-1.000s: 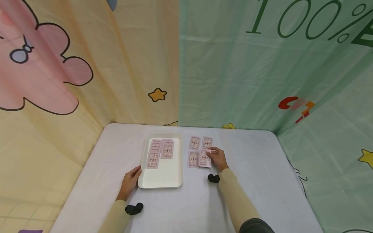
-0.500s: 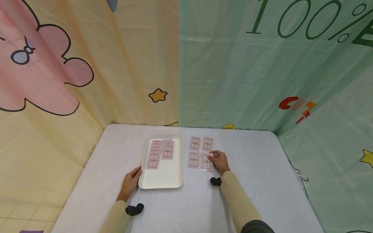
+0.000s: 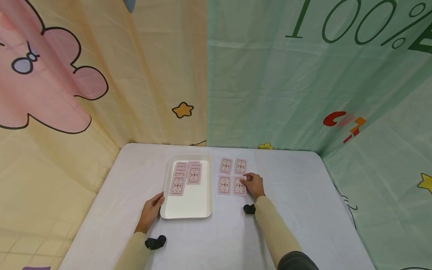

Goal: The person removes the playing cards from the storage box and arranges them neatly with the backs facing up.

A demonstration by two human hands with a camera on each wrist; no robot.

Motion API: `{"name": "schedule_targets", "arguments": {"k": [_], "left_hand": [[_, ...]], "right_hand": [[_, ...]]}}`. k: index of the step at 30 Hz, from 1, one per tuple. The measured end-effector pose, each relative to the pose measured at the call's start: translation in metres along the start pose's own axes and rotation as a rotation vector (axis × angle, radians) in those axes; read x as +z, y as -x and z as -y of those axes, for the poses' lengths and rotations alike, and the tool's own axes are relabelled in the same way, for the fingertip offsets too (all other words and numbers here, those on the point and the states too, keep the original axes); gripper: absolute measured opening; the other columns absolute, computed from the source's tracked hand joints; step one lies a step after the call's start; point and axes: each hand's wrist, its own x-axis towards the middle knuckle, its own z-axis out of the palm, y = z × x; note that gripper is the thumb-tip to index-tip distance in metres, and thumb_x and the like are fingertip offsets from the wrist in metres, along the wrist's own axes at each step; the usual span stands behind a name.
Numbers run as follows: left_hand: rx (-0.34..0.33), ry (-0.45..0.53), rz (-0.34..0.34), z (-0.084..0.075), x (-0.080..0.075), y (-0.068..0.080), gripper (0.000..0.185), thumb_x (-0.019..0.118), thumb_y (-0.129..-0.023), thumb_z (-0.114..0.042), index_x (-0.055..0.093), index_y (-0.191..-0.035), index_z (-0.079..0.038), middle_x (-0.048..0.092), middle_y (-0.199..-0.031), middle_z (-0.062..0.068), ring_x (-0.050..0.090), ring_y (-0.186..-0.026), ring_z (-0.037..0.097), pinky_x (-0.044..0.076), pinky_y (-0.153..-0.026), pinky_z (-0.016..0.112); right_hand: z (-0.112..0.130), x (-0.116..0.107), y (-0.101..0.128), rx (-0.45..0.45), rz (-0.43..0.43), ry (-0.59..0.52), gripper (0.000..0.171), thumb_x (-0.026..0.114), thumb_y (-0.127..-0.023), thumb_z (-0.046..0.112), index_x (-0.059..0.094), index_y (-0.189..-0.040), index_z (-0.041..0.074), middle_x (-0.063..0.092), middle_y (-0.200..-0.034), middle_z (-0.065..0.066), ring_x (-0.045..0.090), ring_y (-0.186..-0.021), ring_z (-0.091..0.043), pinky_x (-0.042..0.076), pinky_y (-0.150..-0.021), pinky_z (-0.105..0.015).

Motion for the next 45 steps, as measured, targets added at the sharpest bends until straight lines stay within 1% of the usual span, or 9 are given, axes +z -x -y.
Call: {"name": "schedule_targets", "arguments": {"k": [5, 9, 13, 17, 22, 30, 34, 39, 45], "left_hand": [[-0.001, 0.012, 0.004, 0.0, 0.0, 0.0, 0.046, 0.049, -0.102, -0.021, 0.045, -0.14, 0.005, 0.044, -0.143, 0.025, 0.039, -0.135, 0.037, 0.035, -0.109, 0.048], [0.001, 0.009, 0.002, 0.0, 0.0, -0.001, 0.046, 0.049, -0.102, -0.021, 0.045, -0.14, 0.005, 0.044, -0.143, 0.025, 0.04, -0.134, 0.037, 0.036, -0.109, 0.048], [0.006, 0.009, -0.002, 0.0, 0.0, 0.0, 0.046, 0.049, -0.102, -0.022, 0.045, -0.14, 0.005, 0.044, -0.143, 0.025, 0.041, -0.133, 0.037, 0.037, -0.108, 0.048], [0.011, 0.011, -0.009, 0.001, -0.001, 0.0, 0.046, 0.049, -0.102, -0.021, 0.045, -0.139, 0.005, 0.045, -0.143, 0.025, 0.041, -0.133, 0.037, 0.037, -0.108, 0.048], [0.008, 0.01, -0.022, 0.002, -0.001, -0.001, 0.044, 0.049, -0.102, -0.02, 0.046, -0.139, 0.005, 0.045, -0.142, 0.025, 0.041, -0.133, 0.037, 0.037, -0.107, 0.048], [0.012, 0.021, -0.009, 0.002, 0.0, -0.001, 0.046, 0.05, -0.102, -0.02, 0.046, -0.139, 0.006, 0.044, -0.143, 0.026, 0.038, -0.135, 0.038, 0.034, -0.109, 0.05], [0.026, 0.022, -0.018, 0.001, 0.001, -0.001, 0.045, 0.051, -0.101, -0.021, 0.047, -0.138, 0.007, 0.046, -0.141, 0.026, 0.04, -0.134, 0.038, 0.035, -0.108, 0.05], [0.026, 0.026, -0.021, 0.001, 0.002, 0.0, 0.045, 0.051, -0.101, -0.02, 0.048, -0.137, 0.007, 0.047, -0.14, 0.026, 0.042, -0.132, 0.037, 0.036, -0.108, 0.049], [0.029, 0.041, -0.014, 0.002, 0.002, -0.001, 0.045, 0.052, -0.101, -0.019, 0.048, -0.137, 0.007, 0.046, -0.14, 0.026, 0.042, -0.132, 0.037, 0.037, -0.108, 0.048]], "right_hand": [[0.0, -0.002, 0.001, 0.005, -0.007, 0.047, 0.031, 0.075, -0.085, 0.016, 0.067, -0.109, -0.002, 0.056, -0.078, -0.007, 0.05, -0.07, -0.018, 0.041, -0.058, -0.026], [-0.004, -0.003, 0.004, 0.009, -0.055, 0.052, 0.032, 0.075, -0.085, 0.018, 0.066, -0.108, -0.002, 0.054, -0.077, -0.007, 0.048, -0.07, -0.02, 0.039, -0.059, -0.028], [-0.006, -0.001, 0.009, 0.0, -0.113, 0.012, 0.026, 0.074, -0.086, 0.018, 0.067, -0.104, -0.001, 0.052, -0.076, -0.006, 0.046, -0.069, -0.019, 0.036, -0.058, -0.027], [0.004, 0.006, 0.015, -0.065, -0.126, -0.044, 0.02, 0.073, -0.086, 0.015, 0.068, -0.099, 0.001, 0.053, -0.073, -0.006, 0.046, -0.064, -0.017, 0.036, -0.053, -0.024], [0.029, 0.019, 0.02, -0.139, -0.077, -0.088, 0.019, 0.073, -0.086, 0.016, 0.069, -0.098, 0.002, 0.054, -0.074, -0.004, 0.046, -0.063, -0.015, 0.038, -0.052, -0.023], [0.073, 0.045, 0.029, -0.257, 0.025, -0.116, 0.019, 0.075, -0.084, 0.014, 0.07, -0.098, 0.002, 0.057, -0.074, -0.002, 0.047, -0.06, -0.011, 0.041, -0.051, -0.022], [0.091, 0.061, 0.033, -0.301, 0.057, -0.147, 0.022, 0.076, -0.083, 0.011, 0.069, -0.101, 0.0, 0.059, -0.076, -0.003, 0.048, -0.061, -0.01, 0.041, -0.052, -0.02], [0.108, 0.084, 0.038, -0.34, 0.082, -0.184, 0.027, 0.076, -0.081, 0.008, 0.068, -0.104, -0.004, 0.061, -0.076, -0.004, 0.048, -0.062, -0.009, 0.04, -0.051, -0.019], [0.122, 0.113, 0.042, -0.379, 0.127, -0.196, 0.03, 0.077, -0.08, 0.006, 0.067, -0.106, -0.004, 0.063, -0.077, -0.005, 0.046, -0.057, -0.006, 0.039, -0.049, -0.018]]}}
